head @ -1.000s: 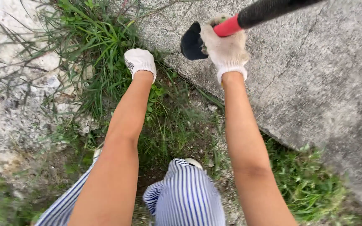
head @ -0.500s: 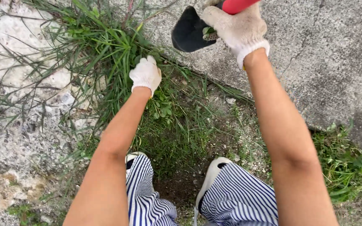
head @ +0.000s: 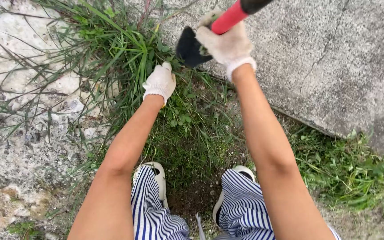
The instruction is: Pulling weeds from the ground by hand and using a hand trowel.
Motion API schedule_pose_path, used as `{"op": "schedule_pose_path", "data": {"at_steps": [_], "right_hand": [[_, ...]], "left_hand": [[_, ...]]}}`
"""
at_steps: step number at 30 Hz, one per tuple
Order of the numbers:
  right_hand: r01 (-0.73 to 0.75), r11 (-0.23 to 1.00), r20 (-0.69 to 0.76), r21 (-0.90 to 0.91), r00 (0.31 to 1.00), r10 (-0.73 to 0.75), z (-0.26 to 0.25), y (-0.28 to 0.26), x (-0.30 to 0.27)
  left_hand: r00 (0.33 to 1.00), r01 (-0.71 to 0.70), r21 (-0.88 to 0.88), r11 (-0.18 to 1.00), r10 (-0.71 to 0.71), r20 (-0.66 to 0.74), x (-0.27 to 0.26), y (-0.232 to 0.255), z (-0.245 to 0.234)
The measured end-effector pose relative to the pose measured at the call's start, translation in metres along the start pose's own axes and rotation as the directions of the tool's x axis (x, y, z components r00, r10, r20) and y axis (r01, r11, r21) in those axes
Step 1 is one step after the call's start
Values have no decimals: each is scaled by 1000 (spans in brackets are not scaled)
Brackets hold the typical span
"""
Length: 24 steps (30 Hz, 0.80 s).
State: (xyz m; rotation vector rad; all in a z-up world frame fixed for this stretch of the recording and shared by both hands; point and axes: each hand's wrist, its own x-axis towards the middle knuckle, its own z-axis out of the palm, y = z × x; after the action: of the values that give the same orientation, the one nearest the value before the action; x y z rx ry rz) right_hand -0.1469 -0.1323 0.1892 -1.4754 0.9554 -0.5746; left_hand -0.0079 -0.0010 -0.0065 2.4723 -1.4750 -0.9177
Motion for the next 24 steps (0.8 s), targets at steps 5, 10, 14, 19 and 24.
{"op": "schedule_pose_path", "data": {"at_steps": [5,10,14,19,24], "right_hand": [[283,925,-70,-252,948,-309,0,-57,-28],[434,806,-89,-403,858,-506,38,42,-6],[24,932,-18,-362,999,-33,34,18,10],[171,917,-80,-361,974,-213,12,8,-9],[53,952,-141,-301,985,-100,16,7,-18]], "left_hand": [[1000,6,53,999,-7,24,-4,-9,10],[995,97,-76,992,-95,38,-45,-22,-42],[992,123,-94,988,-124,-9,-62,-91,-25],[990,137,58,989,-139,24,-87,-58,-51],[991,61,350,935,-98,88,-95,48,-121]]}}
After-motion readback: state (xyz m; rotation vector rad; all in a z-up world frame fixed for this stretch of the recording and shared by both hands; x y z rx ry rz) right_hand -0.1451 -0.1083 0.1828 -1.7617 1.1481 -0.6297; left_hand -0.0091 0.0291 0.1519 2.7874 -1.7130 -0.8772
